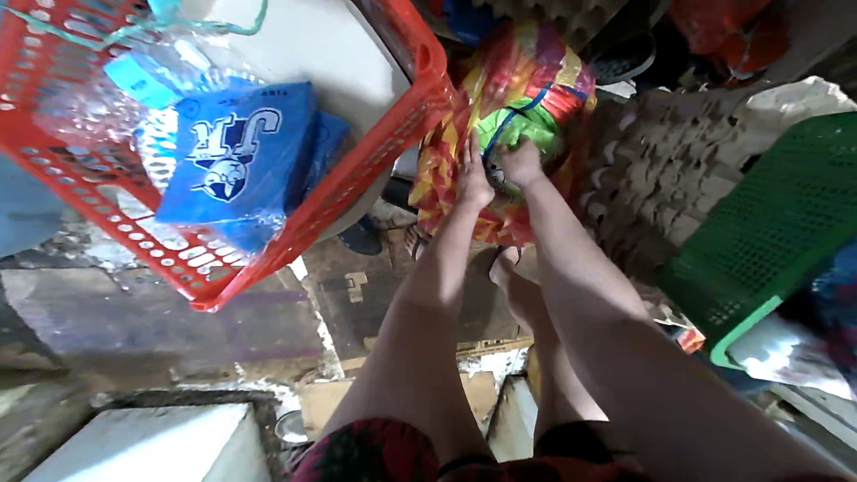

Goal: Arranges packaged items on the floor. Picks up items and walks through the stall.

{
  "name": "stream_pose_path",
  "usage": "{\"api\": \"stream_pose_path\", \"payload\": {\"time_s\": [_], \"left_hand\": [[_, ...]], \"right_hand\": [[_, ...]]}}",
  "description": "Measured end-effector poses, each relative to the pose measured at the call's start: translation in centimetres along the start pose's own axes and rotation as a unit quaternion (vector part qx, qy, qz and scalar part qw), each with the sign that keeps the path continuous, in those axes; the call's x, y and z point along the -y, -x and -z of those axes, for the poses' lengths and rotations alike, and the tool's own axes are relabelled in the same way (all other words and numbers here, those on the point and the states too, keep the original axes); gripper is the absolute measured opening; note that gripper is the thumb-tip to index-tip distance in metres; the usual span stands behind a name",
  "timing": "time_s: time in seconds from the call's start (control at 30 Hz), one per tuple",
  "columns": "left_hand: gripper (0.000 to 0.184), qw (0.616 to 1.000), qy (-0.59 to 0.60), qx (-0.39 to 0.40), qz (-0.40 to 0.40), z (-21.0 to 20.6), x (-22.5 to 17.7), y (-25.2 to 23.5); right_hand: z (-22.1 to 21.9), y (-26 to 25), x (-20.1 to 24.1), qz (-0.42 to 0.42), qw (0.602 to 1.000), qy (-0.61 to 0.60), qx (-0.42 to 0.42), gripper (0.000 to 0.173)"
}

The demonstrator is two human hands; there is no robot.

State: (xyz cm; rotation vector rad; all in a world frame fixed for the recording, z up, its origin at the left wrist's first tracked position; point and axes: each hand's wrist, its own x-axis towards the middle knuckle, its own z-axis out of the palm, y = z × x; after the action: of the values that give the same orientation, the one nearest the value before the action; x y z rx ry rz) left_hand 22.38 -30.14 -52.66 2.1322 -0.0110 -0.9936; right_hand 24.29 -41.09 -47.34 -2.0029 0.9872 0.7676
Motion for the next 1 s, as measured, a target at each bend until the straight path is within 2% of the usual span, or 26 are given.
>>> {"api": "stream_pose_path", "payload": {"time_s": [0.13,0.23,0.33,0.53,0.6,0.67,0.7,0.73,0.8,0.87,0.93,1.0], "left_hand": [[0.153,0.999,0.017,0.006,-0.029,-0.1,1.7,-0.1],[0.158,0.998,0.009,0.014,-0.058,0.0,2.5,-0.3],[0.158,0.996,0.008,0.009,-0.094,-0.2,3.3,-0.3],[0.16,0.994,-0.001,0.066,-0.088,1.4,2.5,0.2],[0.146,0.99,0.068,0.091,-0.082,4.2,1.3,0.7],[0.106,0.978,0.183,0.08,-0.056,7.1,-0.6,1.1],[0.092,0.976,0.209,0.056,-0.035,7.7,-1.6,0.9],[0.087,0.979,0.202,0.03,-0.008,7.9,-2.6,0.3],[0.096,0.991,0.124,-0.019,0.046,6.6,-3.4,-1.3],[0.095,0.994,0.056,-0.091,0.036,5.5,-3.3,-2.7],[0.074,0.987,0.037,-0.153,-0.016,5.0,-2.9,-3.4],[0.054,0.982,0.057,-0.173,-0.04,5.0,-2.8,-3.9]], "right_hand": [[-0.2,3.0,-1.3,-0.001,0.991,-0.133,-0.004,0.055],[-0.1,4.6,-1.3,0.001,0.991,-0.133,-0.016,0.056],[0.1,6.1,-1.3,0.006,0.993,-0.115,-0.027,0.046],[0.9,7.9,-1.7,0.044,0.991,-0.123,-0.034,0.038],[1.5,7.4,-1.2,0.079,0.992,-0.092,-0.032,0.035],[2.0,7.6,-1.2,0.1,0.994,-0.027,-0.018,0.036],[1.9,7.9,-1.3,0.105,0.994,0.015,-0.008,0.037],[1.6,8.2,-1.3,0.112,0.992,0.052,-0.001,0.037],[0.9,8.9,-1.1,0.119,0.99,0.081,0.01,0.035],[0.6,9.3,-0.7,0.133,0.99,0.039,-0.012,0.03],[0.7,9.9,-0.9,0.156,0.985,-0.061,-0.052,0.022],[0.8,10.8,-1.2,0.174,0.964,-0.176,-0.095,0.018]]}}
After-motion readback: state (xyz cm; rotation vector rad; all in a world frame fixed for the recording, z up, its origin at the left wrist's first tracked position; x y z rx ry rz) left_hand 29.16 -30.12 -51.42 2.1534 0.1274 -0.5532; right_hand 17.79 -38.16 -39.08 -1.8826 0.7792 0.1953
